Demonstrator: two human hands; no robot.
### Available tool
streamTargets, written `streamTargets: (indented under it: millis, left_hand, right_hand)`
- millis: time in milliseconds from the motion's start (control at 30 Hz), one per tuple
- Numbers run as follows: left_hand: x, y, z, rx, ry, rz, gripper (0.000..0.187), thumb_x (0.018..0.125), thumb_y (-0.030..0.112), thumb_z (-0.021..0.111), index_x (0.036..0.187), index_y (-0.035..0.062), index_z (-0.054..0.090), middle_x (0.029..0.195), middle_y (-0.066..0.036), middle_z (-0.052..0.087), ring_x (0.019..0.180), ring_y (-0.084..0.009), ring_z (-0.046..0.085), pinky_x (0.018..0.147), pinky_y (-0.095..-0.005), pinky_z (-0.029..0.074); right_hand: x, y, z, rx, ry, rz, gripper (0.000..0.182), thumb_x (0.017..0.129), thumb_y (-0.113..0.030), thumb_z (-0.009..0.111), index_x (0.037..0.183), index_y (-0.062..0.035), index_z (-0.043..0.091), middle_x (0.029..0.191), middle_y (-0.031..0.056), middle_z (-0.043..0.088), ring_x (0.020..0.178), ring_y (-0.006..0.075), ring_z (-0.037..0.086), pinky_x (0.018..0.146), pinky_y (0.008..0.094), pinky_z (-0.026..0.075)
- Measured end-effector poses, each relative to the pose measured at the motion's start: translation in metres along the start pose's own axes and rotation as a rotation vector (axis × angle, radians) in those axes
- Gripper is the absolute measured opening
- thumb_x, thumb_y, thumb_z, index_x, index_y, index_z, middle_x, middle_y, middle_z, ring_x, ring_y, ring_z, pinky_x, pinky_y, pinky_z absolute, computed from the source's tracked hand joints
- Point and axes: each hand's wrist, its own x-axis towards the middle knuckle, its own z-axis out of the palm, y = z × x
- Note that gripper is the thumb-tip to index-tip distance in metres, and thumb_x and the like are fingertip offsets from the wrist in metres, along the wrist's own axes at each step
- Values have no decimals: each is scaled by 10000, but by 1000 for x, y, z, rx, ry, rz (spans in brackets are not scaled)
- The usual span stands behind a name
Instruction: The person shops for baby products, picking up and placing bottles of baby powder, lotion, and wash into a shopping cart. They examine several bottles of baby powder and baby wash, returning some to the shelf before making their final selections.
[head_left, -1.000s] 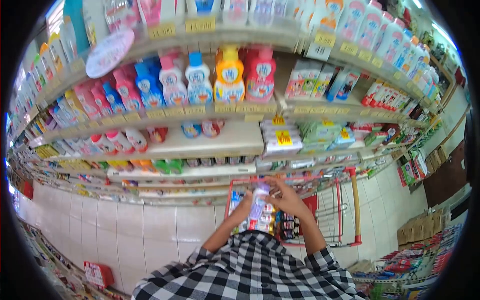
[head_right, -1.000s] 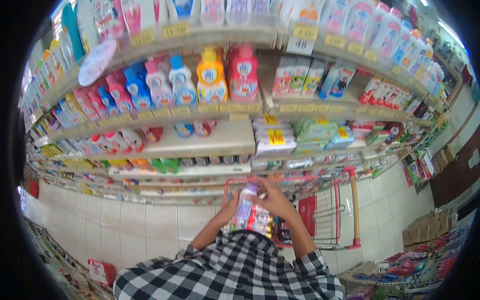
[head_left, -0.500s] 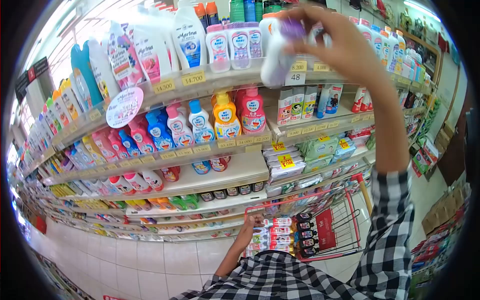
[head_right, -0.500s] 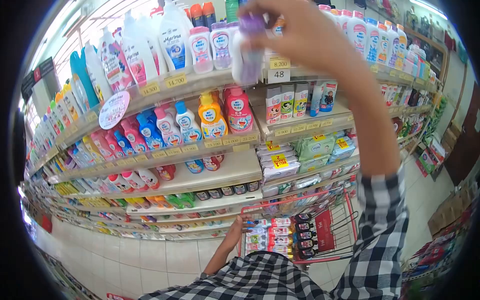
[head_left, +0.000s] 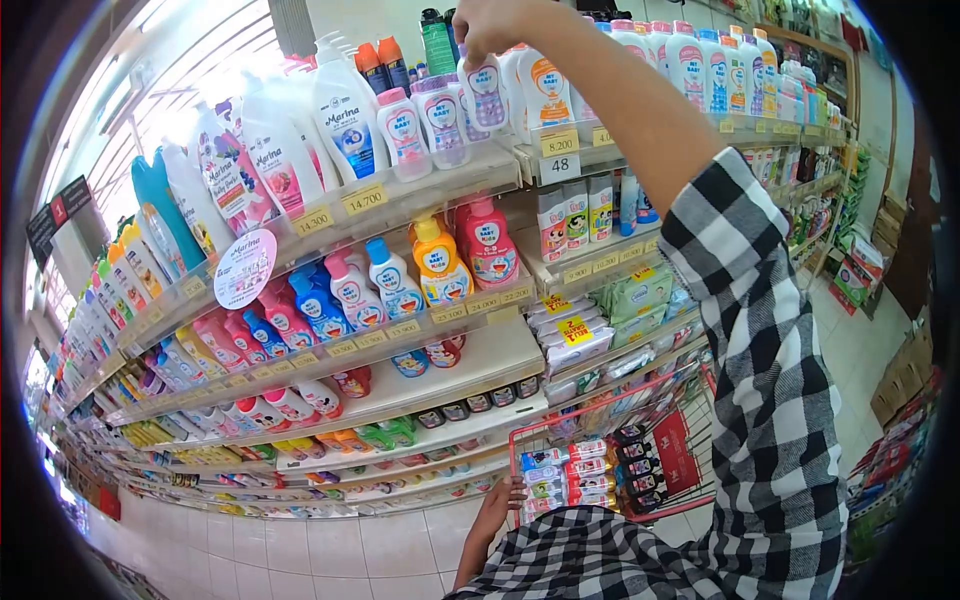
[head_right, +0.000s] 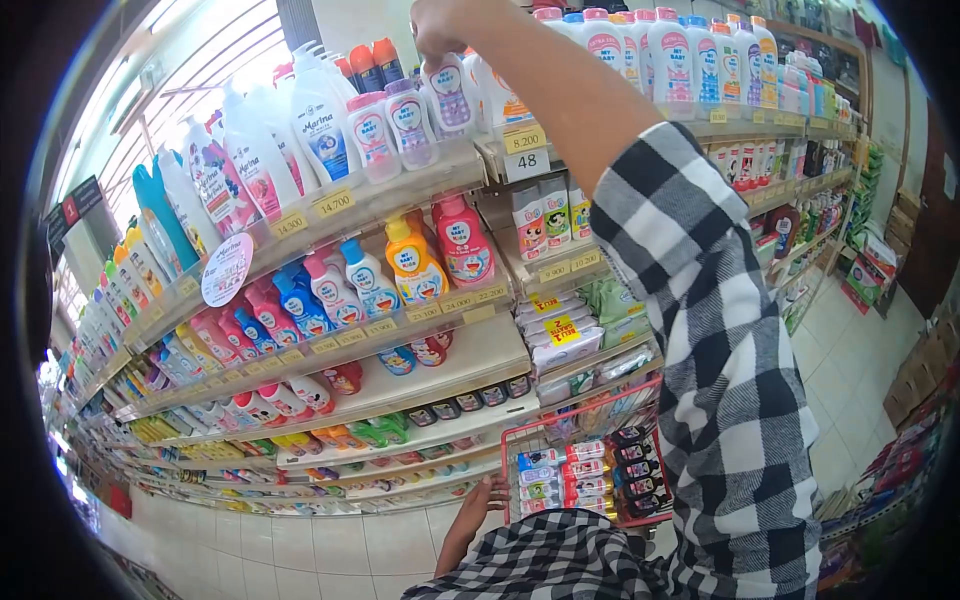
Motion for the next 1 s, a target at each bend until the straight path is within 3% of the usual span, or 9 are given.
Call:
streamTargets:
  millis: [133,200,533,633,700,833,900,1000]
  left_hand:
    - [-2,-8,-9,-23,62,20,507,1013,462,353,1176,24,549,1073,-74,621,925,-160,596,804,-297,469]
    - [-6,-5,-9,-28,84,15,500,1012,458,360,1165,24,556,1070,-75,624,924,-159,597,801,-298,469]
    - [-1,-17,-7,-33,106,30,466,1008,436,400,1158,26,563,1067,-73,626,925,-156,603,799,-299,478]
    - [1,-20,-6,-39,98,26,460,1007,428,407,1171,26,558,1070,-70,624,922,-154,605,797,-296,479]
    - [1,-17,-3,-26,109,27,457,1007,425,409,1175,26,557,1071,-70,624,918,-152,606,795,-294,480]
    - [1,-17,-3,-15,114,29,444,1006,408,419,1178,25,560,1070,-69,627,907,-148,607,791,-291,481]
    - [2,-16,-3,-8,119,25,441,1006,405,423,1179,23,561,1067,-69,628,906,-150,607,790,-291,481]
    - [2,-14,-5,9,130,28,426,1003,387,439,1184,20,559,1066,-72,630,906,-155,609,792,-291,480]
  right_hand:
    - [14,-2,21,-43,-100,105,362,675,-346,815,880,-59,733,862,115,713,827,245,679,765,389,528]
    - [13,-6,29,108,-122,209,375,721,-188,796,1032,-33,658,912,88,693,770,177,652,685,313,520]
    - [24,-1,49,156,-109,172,369,684,-156,815,991,-16,667,863,107,690,718,193,655,648,312,527]
    - [29,1,53,185,-86,165,225,768,-127,743,947,-17,664,825,88,678,671,167,627,625,306,514]
    - [44,4,55,-160,-192,112,362,691,-351,804,895,-60,733,857,85,717,836,237,680,769,392,531]
    - [49,3,62,-207,-175,126,371,699,-344,799,920,-53,731,888,72,718,852,250,678,782,389,534]
    - [49,4,59,-99,-135,213,382,702,-331,797,948,-47,726,945,88,713,876,273,674,790,378,537]
    - [45,5,58,-79,-101,176,363,700,-272,786,955,-23,719,960,121,708,888,290,677,790,373,537]
